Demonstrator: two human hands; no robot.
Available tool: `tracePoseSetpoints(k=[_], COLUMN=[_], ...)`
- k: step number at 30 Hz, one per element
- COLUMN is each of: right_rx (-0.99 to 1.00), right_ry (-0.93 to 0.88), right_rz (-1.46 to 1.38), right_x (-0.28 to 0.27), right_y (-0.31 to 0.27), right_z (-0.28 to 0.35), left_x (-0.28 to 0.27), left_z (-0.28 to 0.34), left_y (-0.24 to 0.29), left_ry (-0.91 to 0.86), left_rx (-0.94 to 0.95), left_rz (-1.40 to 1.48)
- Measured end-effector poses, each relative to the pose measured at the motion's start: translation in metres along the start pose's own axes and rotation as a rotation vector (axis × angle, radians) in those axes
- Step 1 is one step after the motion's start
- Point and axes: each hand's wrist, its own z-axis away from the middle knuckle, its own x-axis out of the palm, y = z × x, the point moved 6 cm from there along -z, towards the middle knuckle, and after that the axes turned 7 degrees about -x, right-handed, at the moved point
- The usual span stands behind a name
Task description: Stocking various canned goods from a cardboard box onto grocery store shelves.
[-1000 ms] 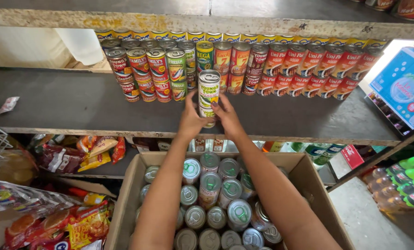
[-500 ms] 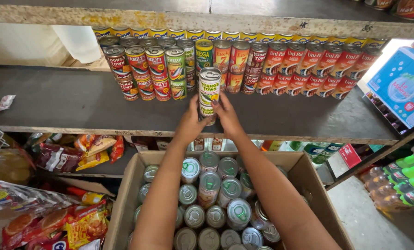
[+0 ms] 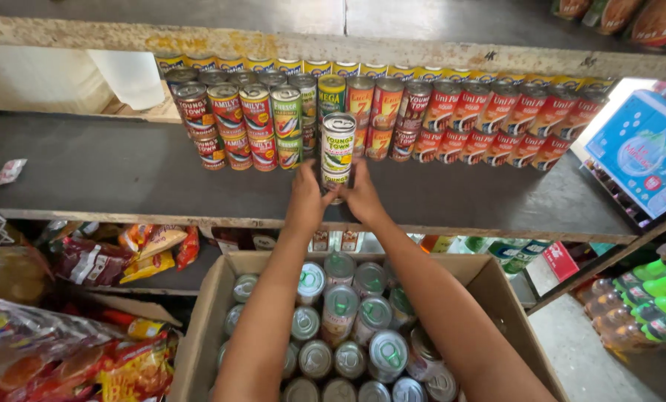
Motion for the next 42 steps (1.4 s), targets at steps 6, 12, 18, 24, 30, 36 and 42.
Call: tracePoseSetpoints(k=[6, 12, 18, 24, 30, 36, 42], right_rx=[-0.127, -0.014, -0.131, -0.035, -0.193, -0.052, -0.348], right_ry=[-0.010, 0.072, 0.073, 0.142, 0.241, 0.205, 0.268], right_rz=[0.086, 0.008, -0.162, 0.282, 0.279, 0.221, 0.289], right_x=[0.018, 0.035, 0.051, 0.038, 0.038, 0.037, 0.021], right_y=[0.013, 0.037, 0.078, 0.034, 0.039, 0.039, 0.037], right_z=[-0.036, -0.059, -0.072, -0.064, -0.062, -0.058, -0.050], left_x=[-0.010, -0.014, -0.011, -0.008, -0.006, -0.006, 0.005], left_z=[-0.019, -0.013, -0.008, -0.008, -0.008, -0.007, -0.013], left_y=[-0.001, -0.014, -0.002, -0.006, -0.009, -0.010, -0.030], left_ry=[-0.038, -0.034, -0.062, -0.133, -0.203, -0.185, -0.131], left_rx=[-0.068, -0.218, -0.025, -0.077, -0.162, -0.127, -0.158], left_rz=[-0.419, -0.338, -0.328, -0.341, -0.332, -0.306, -0.373])
